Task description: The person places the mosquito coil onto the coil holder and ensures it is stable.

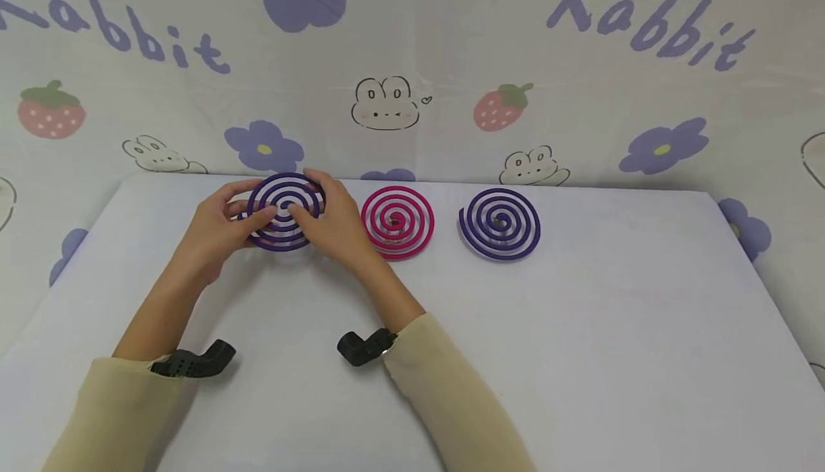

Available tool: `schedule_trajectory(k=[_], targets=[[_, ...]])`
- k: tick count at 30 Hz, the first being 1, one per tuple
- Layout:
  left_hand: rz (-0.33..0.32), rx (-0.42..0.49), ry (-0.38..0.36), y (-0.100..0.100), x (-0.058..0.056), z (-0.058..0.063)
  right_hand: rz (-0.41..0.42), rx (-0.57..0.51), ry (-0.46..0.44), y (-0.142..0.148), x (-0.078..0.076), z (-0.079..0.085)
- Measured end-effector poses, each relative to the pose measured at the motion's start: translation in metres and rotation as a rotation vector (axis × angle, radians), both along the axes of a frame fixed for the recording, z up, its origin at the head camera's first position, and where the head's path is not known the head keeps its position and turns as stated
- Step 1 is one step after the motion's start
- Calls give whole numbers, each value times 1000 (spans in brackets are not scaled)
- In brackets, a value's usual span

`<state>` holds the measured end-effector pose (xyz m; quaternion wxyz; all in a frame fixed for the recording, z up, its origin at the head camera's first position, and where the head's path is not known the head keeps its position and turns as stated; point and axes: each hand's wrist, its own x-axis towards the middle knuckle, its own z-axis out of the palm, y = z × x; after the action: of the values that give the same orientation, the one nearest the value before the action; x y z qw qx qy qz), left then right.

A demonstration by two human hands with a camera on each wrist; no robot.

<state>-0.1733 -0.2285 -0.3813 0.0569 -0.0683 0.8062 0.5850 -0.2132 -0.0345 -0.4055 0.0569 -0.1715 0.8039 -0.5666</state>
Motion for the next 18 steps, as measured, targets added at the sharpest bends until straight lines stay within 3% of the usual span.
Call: schedule_trajectory(k=[4, 9, 18], targets=[[-23, -2, -1, 0, -8, 1, -65, -59, -31, -6, -5, -3], [-27, 1, -17, 4, -14, -3, -134, -56, -45, -9, -9, -7], [13, 15, -23, 3, -16, -12, -151, 15, -16, -18, -12, -12]])
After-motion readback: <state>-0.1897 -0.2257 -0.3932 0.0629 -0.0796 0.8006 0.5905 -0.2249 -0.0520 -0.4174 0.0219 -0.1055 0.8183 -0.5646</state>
